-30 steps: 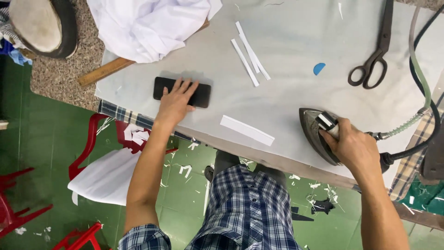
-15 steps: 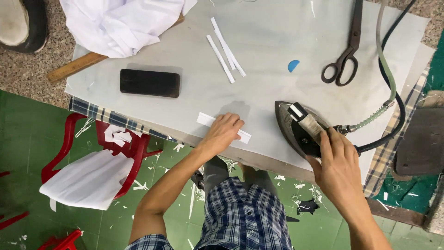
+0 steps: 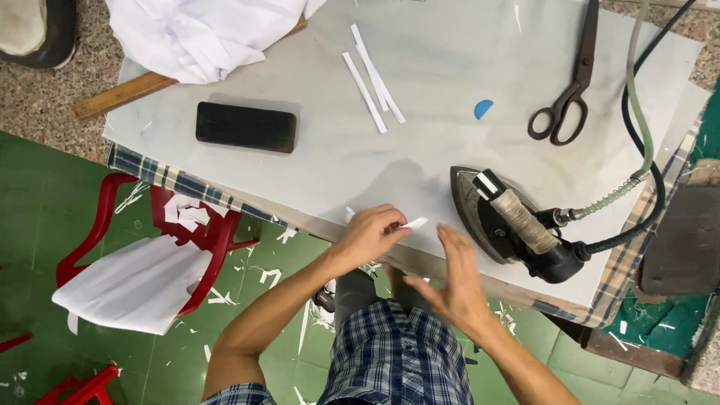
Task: The person irons several small white fabric strips on a work table using a steam iron and a black pressing block. They then cut the strips with scissors and place them on a red chair. Finally, they unfold a larger white fabric piece and iron it.
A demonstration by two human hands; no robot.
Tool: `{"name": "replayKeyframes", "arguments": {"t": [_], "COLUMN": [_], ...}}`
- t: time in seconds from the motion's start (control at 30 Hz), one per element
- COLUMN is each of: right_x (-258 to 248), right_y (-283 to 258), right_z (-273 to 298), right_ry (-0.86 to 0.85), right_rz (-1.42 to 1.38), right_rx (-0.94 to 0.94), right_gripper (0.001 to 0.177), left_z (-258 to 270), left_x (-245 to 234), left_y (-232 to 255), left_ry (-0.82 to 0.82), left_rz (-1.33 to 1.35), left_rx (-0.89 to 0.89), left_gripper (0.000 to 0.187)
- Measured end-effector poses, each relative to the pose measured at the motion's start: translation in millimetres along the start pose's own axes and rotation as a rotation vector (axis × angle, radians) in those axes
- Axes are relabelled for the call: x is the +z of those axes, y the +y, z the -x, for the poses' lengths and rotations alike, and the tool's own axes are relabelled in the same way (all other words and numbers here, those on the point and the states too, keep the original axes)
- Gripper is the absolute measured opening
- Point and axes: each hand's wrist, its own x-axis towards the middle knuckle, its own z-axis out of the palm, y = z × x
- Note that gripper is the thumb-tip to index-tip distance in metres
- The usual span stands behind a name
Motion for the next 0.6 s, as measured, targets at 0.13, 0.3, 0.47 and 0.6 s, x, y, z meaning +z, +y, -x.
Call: {"name": "replayKeyframes", "arguments": {"t": [0.13, 0.3, 0.47, 0.6], "right_x": [44.8, 79.0, 74.5, 72.4], "right_y": [-20.9, -3.3, -5.2, -11.6], "right_z": [-33.1, -43.3, -75.9, -95.8], "right_ry": [-0.185, -0.209, -0.311, -0.344], "right_rz": [-0.458, -0.65, -0.723, -0.541], "right_rx": [0.363, 0.557, 0.67, 0.61], "right_gripper": [0.115, 0.042, 0.038, 0.028], "left_z": [22.7, 37.6, 47.8, 45.5], "left_x": [-5.1, -44.6, -47.4, -50.6], "left_y": [22.4, -4.2, -65.2, -89.4], "left_ry": [0.298, 0.549, 0.51, 0.48], "left_rz": [0.579, 0.938, 0.993, 0.895], "left_rx": [-0.186, -0.512, -0.55, -0.516], "left_gripper": [0.012, 0.013, 0.017, 0.017]}}
